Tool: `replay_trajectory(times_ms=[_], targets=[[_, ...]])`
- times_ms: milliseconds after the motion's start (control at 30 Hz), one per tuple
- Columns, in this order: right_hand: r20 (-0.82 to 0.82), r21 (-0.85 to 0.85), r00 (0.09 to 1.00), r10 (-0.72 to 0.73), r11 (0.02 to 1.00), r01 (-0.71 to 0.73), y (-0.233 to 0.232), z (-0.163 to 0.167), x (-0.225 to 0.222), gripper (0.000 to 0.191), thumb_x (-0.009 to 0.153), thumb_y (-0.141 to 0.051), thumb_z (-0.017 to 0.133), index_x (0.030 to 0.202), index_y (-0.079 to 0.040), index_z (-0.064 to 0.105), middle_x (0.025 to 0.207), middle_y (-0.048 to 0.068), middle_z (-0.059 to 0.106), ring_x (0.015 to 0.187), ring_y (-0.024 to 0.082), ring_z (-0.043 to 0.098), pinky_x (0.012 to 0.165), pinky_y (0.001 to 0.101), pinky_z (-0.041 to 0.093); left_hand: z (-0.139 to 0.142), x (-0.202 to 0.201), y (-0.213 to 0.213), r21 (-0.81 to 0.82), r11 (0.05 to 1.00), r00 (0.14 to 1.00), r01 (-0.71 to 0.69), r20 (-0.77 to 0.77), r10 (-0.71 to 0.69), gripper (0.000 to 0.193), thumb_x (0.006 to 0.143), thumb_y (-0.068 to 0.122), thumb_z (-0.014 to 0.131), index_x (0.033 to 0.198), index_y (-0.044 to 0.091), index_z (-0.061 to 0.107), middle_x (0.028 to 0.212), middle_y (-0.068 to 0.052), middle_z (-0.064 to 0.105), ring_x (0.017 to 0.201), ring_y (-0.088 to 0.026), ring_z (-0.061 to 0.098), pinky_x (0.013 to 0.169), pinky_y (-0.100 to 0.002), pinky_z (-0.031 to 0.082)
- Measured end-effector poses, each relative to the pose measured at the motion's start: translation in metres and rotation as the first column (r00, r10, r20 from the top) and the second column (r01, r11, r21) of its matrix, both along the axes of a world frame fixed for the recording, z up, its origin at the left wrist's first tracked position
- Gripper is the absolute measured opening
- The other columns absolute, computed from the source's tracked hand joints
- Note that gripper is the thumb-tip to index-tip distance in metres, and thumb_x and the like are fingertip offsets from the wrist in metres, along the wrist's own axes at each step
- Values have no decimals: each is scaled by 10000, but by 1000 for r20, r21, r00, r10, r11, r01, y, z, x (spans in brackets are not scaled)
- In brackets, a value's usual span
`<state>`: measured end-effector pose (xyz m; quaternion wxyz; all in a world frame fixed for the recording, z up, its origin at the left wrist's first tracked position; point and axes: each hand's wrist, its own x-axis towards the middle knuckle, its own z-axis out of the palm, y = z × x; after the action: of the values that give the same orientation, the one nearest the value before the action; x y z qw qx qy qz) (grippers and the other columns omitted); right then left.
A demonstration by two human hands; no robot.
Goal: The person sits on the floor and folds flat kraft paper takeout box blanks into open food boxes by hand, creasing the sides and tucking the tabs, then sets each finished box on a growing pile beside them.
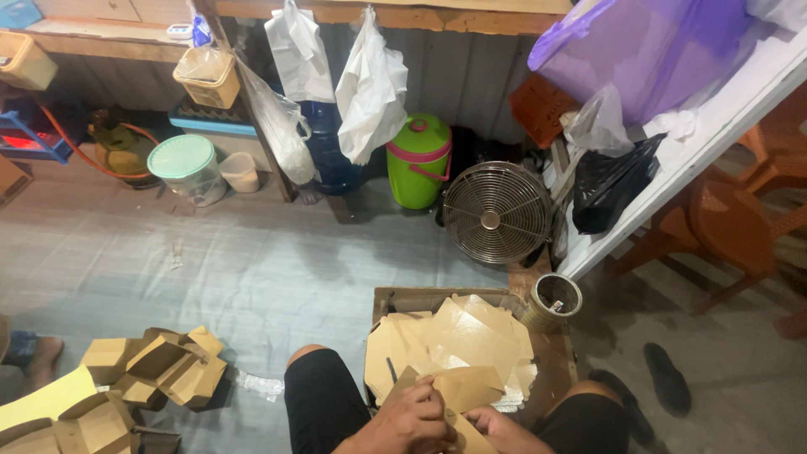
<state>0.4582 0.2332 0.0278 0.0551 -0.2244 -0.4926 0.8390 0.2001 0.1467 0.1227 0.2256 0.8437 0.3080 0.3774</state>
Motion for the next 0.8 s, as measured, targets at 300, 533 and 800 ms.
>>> replay_trajectory(times_ms=[300, 533, 800], targets=[[13, 32, 1000, -1, 999, 0, -4, -3, 0, 373, 925, -160, 783, 1212, 59, 688, 1099, 48, 759, 1000, 90, 689, 887, 265, 541, -6, 0, 2, -51, 994, 994, 98, -37, -100, 101, 897, 140, 750, 996, 126, 738, 955, -11, 587, 1109, -246, 573, 1300, -516, 322], [189, 38, 980, -56, 998, 50, -2, -2, 9, 441, 877, -229, 772, 1234, -10, 635, 1137, 13, 750, 1035, 57, 697, 925, 241, 560, -29, 8, 6, -143, 990, 1000, 9, -10, -11, 272, 902, 361, 835, 923, 109, 734, 983, -72, 598, 1141, -289, 577, 1161, -447, 403], [92, -21, 994, 52, 998, -51, -2, 25, 3, 427, 948, -226, 731, 1279, 30, 647, 1155, 48, 729, 1058, 86, 671, 933, 261, 526, -46, 24, 6, -671, 738, 958, -68, 163, 236, 1109, 850, 473, 799, 1612, 27, 128, 1587, -234, 212, 1542, -408, 163, 1249, -495, 164]])
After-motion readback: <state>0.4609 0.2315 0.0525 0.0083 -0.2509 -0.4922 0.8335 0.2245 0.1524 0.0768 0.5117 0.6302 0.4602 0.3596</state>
